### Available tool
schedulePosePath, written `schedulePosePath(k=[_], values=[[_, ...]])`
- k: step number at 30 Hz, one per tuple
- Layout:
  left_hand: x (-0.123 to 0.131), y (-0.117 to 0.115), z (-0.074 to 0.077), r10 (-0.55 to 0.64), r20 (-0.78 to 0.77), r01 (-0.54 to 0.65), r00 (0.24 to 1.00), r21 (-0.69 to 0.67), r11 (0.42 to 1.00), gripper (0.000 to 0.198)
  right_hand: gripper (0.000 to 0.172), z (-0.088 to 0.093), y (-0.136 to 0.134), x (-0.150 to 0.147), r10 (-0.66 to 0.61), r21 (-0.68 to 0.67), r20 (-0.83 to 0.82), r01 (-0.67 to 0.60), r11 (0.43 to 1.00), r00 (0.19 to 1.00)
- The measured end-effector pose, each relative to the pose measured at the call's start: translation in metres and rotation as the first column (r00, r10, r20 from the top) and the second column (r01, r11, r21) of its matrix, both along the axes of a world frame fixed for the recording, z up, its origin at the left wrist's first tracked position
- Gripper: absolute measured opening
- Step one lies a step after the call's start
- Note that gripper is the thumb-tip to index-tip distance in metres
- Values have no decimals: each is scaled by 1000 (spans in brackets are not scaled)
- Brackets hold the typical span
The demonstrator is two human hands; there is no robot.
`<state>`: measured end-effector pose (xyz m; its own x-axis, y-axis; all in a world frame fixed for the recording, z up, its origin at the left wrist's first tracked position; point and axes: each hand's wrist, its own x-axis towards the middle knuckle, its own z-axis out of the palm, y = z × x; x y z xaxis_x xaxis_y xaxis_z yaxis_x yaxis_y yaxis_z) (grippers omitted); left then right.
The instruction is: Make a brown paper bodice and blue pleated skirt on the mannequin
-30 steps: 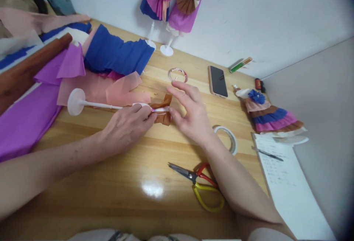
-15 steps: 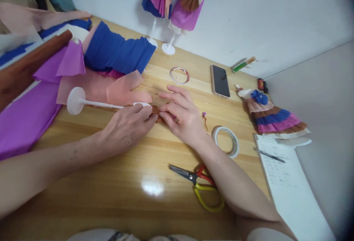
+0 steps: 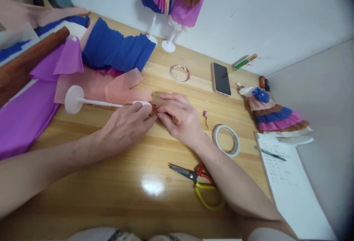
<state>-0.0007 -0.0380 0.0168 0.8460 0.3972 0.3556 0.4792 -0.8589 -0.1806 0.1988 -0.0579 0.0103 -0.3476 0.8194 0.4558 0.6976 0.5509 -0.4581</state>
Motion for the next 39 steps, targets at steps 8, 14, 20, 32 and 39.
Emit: schedulePosePath(k=[8,14,20,32,39], values=[[0,5,-7,-37,55,37,998,6,999,28,15,1,-2,-4,-96,-116,-156,79,990,983],[-1,5,-8,-40,57,37,998,48,998,29,16,-2,2,-4,-81,-52,-114,75,996,990],[-1,5,-10,-43,55,41,998,32,999,27,13,-2,5,-6,-186,-128,-228,160,979,956],[-6,13,-13,-92,204,91,975,12,996,29,11,-3,5,-6,-246,-252,-301,172,952,921],[-14,26,-27,-185,279,233,942,-149,961,47,11,-4,5,-6,-265,-292,-312,173,941,912]])
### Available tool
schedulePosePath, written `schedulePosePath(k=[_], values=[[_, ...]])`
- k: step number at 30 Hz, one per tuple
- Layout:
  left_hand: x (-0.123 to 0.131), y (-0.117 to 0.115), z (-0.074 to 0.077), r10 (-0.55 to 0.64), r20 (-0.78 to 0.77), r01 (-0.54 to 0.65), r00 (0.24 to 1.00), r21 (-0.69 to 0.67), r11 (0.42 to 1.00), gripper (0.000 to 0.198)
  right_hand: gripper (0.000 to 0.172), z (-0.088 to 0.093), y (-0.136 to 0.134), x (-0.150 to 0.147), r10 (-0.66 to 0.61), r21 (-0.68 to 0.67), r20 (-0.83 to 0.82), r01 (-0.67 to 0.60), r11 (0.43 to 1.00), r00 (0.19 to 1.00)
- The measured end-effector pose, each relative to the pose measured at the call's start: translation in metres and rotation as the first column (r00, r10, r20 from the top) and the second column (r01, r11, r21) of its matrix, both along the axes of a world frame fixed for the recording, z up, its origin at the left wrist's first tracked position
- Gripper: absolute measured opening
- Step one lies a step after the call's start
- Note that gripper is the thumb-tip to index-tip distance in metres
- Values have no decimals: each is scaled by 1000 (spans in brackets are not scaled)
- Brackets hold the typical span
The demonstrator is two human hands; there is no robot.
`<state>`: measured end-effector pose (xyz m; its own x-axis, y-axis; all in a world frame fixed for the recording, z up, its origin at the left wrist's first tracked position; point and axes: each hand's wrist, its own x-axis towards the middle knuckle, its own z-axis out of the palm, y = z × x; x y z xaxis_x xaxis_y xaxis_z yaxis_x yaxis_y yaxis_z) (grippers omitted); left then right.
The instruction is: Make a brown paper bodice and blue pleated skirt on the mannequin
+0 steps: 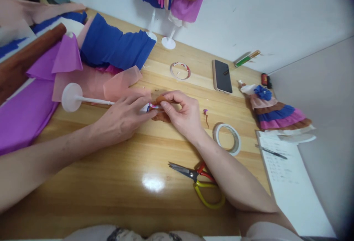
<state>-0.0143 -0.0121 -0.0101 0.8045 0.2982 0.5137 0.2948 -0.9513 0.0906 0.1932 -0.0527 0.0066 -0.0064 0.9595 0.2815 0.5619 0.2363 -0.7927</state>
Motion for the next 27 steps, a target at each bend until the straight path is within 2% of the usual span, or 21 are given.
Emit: schedulePosePath(k=[7,12,16,19,23,27], values=[[3,3,-2,-33,87,39,996,-63,997,46,11,1,0,-1,6,-7,23,-6,1000,1000],[4,3,-2,-44,99,53,994,-89,995,43,11,1,-1,-2,-12,-37,-26,11,999,1000],[5,0,-1,-44,101,54,994,-90,994,49,12,1,0,-2,-15,-45,-69,12,999,997],[5,-3,-1,-29,62,34,998,-91,995,55,12,2,1,-1,-45,-17,-65,44,999,997],[2,-6,-2,-60,62,64,996,-70,995,49,10,4,3,1,-114,35,-85,118,992,990],[0,-9,1,-70,38,74,997,-94,993,50,11,4,5,3,-123,53,-107,129,990,987]])
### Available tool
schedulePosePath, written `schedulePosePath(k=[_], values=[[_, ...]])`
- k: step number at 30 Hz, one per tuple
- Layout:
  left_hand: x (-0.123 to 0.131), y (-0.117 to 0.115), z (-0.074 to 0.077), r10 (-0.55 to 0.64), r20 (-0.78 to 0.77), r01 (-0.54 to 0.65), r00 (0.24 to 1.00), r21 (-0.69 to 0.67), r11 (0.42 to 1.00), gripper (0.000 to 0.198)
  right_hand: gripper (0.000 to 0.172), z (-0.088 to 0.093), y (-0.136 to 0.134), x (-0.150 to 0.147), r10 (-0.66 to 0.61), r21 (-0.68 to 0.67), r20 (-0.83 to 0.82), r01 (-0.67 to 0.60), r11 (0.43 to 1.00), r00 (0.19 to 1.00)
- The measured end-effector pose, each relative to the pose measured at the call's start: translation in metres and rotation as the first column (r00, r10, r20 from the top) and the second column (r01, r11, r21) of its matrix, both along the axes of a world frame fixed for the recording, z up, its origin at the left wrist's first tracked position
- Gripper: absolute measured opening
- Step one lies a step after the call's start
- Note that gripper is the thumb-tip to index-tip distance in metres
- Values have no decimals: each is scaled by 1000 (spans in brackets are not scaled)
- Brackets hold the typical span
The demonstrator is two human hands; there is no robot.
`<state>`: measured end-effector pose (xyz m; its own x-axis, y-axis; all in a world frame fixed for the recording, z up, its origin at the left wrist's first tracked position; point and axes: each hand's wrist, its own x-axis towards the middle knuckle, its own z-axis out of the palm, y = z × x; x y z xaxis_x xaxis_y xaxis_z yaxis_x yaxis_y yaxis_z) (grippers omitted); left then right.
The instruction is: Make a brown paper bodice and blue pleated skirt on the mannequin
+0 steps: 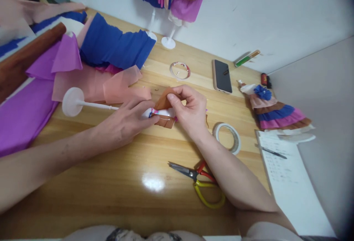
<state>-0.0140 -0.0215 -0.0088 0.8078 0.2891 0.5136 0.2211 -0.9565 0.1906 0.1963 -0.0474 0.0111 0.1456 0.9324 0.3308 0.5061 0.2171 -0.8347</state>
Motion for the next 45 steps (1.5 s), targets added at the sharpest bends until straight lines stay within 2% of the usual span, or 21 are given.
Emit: schedulePosePath(k=[6,10,15,25,33,40,45], values=[[2,-1,2,-22,-5,21,1000,-54,998,51,10,2,-3,-2,12,-9,72,-12,1000,997],[2,1,0,-27,-5,27,1000,-37,999,50,13,6,-9,-6,108,0,155,-109,994,982],[0,2,-3,-10,-41,9,999,-16,1000,44,15,12,-17,-8,170,48,267,-189,981,949],[-2,1,6,56,-152,-41,987,103,994,41,15,6,-21,-8,204,-41,171,-200,979,964],[-4,2,-2,57,-107,-45,993,109,993,44,16,9,-26,-6,215,-65,223,-206,976,951],[-6,1,-9,50,-96,-44,994,58,997,43,25,10,-27,3,331,1,315,-349,937,890],[-8,2,-18,44,-62,-42,997,38,998,47,29,7,-28,6,336,8,359,-363,932,871]])
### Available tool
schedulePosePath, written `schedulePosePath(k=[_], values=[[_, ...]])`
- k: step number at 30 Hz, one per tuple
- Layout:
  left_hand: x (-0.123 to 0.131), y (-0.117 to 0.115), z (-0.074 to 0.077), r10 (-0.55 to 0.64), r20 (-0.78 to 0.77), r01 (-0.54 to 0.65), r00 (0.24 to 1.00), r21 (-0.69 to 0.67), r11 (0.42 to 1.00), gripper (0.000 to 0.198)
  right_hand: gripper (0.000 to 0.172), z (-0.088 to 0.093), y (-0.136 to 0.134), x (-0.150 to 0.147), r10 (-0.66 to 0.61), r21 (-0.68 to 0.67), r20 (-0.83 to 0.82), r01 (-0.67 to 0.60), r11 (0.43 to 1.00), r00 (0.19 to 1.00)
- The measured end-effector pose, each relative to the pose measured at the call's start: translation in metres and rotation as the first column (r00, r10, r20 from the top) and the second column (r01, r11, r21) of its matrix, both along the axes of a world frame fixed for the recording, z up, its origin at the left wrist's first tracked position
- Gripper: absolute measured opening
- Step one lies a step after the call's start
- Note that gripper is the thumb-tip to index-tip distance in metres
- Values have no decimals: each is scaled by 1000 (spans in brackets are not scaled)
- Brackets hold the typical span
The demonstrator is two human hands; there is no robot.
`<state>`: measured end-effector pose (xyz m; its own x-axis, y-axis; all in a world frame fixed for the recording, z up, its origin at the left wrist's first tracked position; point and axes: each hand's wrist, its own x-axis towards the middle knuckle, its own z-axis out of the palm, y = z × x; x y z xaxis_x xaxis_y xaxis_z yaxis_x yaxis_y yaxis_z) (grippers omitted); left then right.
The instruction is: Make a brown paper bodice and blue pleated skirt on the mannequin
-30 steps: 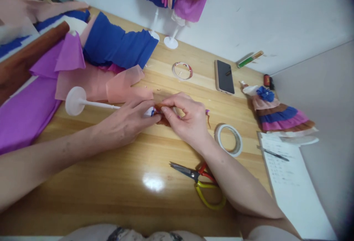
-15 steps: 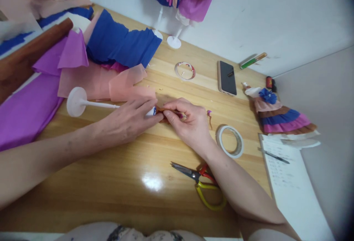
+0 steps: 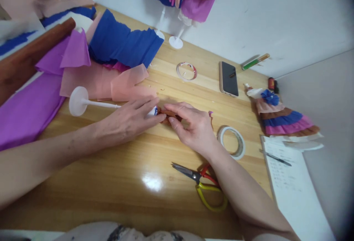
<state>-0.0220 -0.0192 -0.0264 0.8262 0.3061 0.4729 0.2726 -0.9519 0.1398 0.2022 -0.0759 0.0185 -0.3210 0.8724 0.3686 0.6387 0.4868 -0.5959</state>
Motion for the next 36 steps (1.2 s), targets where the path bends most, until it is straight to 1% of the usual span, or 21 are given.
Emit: schedulePosePath(k=[4,7,9,12,17,24,25,27,29,32,34,36], values=[[-1,1,-1,-10,5,9,1000,44,999,47,31,-1,-1,-1,-9,12,-3,9,1000,1000],[0,2,0,-11,18,10,1000,49,999,48,28,-2,-1,-2,-61,-30,-25,60,998,998],[1,2,2,-5,23,4,1000,58,998,47,27,-2,-1,-3,-90,-54,-57,87,995,994],[2,3,7,-2,2,2,1000,71,997,45,28,-2,-1,-3,-107,-49,-102,102,994,989],[6,3,13,-7,-65,7,998,8,1000,47,30,-4,0,-2,-169,-26,-95,167,986,981],[6,-2,17,11,-117,-14,993,-28,1000,50,37,-8,2,-4,-151,-11,-91,151,989,984],[6,-2,17,16,-123,-20,992,-31,999,48,39,-8,3,-3,-154,5,-90,155,988,984],[6,-3,17,26,-107,-29,994,-28,999,47,39,-6,3,-2,-167,80,-90,174,981,982],[5,-3,16,28,-74,-29,997,-13,999,48,33,-4,3,2,-173,182,-77,184,966,982],[6,-3,17,21,-62,-21,998,4,1000,52,23,-3,3,7,-124,290,4,118,950,992],[6,-3,19,25,-86,-25,996,-5,1000,51,22,-5,3,9,-75,320,64,51,946,995],[7,-4,21,27,-113,-30,993,-21,999,51,22,-8,4,10,-57,322,95,23,946,994]])
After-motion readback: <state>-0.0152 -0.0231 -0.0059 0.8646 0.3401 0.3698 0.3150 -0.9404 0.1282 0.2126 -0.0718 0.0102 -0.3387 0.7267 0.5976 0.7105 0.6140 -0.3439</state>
